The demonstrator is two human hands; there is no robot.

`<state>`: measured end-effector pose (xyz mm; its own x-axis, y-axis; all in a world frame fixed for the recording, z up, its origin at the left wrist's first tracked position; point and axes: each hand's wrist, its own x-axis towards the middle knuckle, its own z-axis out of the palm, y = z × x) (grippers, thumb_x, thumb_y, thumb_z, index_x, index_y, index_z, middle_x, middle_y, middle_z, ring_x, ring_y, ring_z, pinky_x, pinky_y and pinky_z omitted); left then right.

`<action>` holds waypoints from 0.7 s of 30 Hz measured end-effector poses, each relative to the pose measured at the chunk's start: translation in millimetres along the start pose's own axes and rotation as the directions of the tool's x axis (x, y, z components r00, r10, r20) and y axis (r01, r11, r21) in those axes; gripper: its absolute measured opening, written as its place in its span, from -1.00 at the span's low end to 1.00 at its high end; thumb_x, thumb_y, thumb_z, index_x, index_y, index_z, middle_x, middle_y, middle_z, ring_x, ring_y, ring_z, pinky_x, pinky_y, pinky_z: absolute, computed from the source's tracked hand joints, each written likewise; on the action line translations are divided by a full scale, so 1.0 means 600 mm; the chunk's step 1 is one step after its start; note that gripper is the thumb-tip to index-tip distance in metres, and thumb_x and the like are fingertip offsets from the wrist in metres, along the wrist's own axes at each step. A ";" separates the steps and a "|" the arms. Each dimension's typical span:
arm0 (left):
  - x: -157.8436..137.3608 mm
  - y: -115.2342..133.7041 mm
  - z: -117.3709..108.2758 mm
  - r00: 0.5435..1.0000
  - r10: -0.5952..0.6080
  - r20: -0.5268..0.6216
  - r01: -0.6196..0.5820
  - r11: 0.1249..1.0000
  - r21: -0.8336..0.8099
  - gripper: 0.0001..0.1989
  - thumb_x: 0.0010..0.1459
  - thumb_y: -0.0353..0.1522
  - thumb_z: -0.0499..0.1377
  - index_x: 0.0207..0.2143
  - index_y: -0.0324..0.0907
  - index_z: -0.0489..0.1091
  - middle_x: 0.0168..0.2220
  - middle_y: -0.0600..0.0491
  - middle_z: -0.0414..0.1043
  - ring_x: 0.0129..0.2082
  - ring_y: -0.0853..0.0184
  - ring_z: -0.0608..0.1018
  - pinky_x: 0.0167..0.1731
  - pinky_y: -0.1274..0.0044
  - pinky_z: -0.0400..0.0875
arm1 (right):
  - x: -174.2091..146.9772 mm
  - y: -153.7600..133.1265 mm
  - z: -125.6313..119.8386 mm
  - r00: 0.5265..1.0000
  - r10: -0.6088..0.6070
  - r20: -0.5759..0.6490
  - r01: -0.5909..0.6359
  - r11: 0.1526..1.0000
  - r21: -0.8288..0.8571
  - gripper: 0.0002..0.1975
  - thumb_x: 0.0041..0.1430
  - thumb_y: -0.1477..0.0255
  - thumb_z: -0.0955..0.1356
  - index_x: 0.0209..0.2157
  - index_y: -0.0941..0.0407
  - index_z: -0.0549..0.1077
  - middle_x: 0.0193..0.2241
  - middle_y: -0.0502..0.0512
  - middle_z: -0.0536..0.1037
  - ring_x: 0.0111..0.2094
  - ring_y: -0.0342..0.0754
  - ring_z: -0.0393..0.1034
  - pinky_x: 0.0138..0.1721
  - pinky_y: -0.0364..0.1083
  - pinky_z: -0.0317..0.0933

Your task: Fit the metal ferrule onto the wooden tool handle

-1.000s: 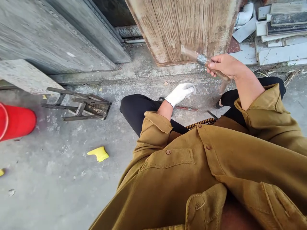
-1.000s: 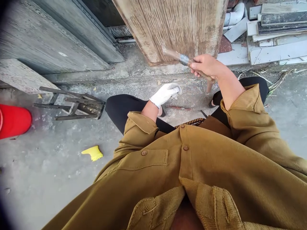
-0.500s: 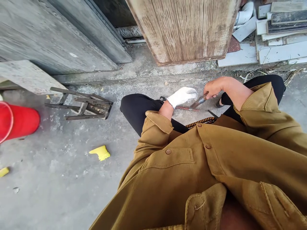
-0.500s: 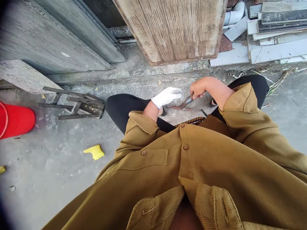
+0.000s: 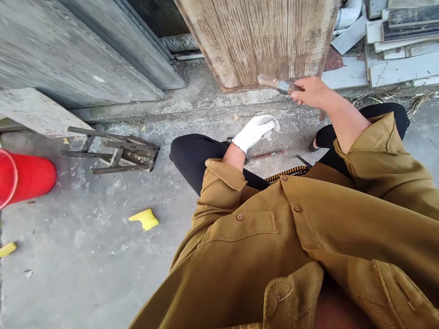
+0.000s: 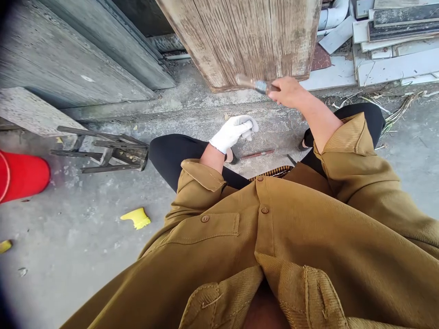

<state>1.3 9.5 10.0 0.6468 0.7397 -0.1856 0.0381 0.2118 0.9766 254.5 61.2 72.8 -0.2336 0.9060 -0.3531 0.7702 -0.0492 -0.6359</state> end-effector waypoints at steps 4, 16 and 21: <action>-0.002 -0.001 -0.008 0.999 -0.021 -0.042 0.022 0.999 0.047 -0.52 0.25 0.02 0.41 -0.35 -0.23 0.50 -0.61 0.18 0.27 -0.64 0.51 0.24 -0.51 0.56 0.40 | 0.011 -0.004 0.025 0.938 0.093 0.335 0.062 0.904 -0.422 -0.74 0.45 0.31 0.43 0.04 0.15 0.65 -0.27 0.20 0.62 -0.18 0.14 0.50 -0.12 0.03 0.28; 0.003 -0.009 -0.015 0.984 -0.001 -0.176 0.029 0.987 0.155 -0.73 0.19 -0.18 0.44 -0.42 -0.13 0.52 -0.56 0.10 0.44 -0.57 0.40 0.39 -0.46 0.48 0.39 | -0.032 -0.012 -0.011 0.642 -0.288 0.711 0.168 0.957 0.236 -0.89 0.32 0.51 0.47 -0.12 0.18 0.64 -0.40 -0.07 0.57 -0.41 -0.22 0.36 -0.28 -0.21 0.22; 0.006 -0.007 0.001 0.996 -0.073 -0.051 0.074 0.997 0.030 -0.62 0.34 -0.12 0.36 -0.37 -0.24 0.50 -0.64 0.20 0.24 -0.65 0.51 0.27 -0.50 0.59 0.38 | -0.025 -0.004 -0.026 0.970 -0.241 0.027 0.203 0.868 0.453 -0.83 0.48 0.31 0.37 -0.19 0.11 0.47 -0.27 0.14 0.59 -0.30 -0.08 0.35 -0.18 -0.07 0.36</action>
<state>4.3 10.8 5.3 0.6023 0.7542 -0.2616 0.1089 0.2470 0.9629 265.3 54.5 90.6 -0.4283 0.8794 -0.2076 0.3523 -0.0491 -0.9346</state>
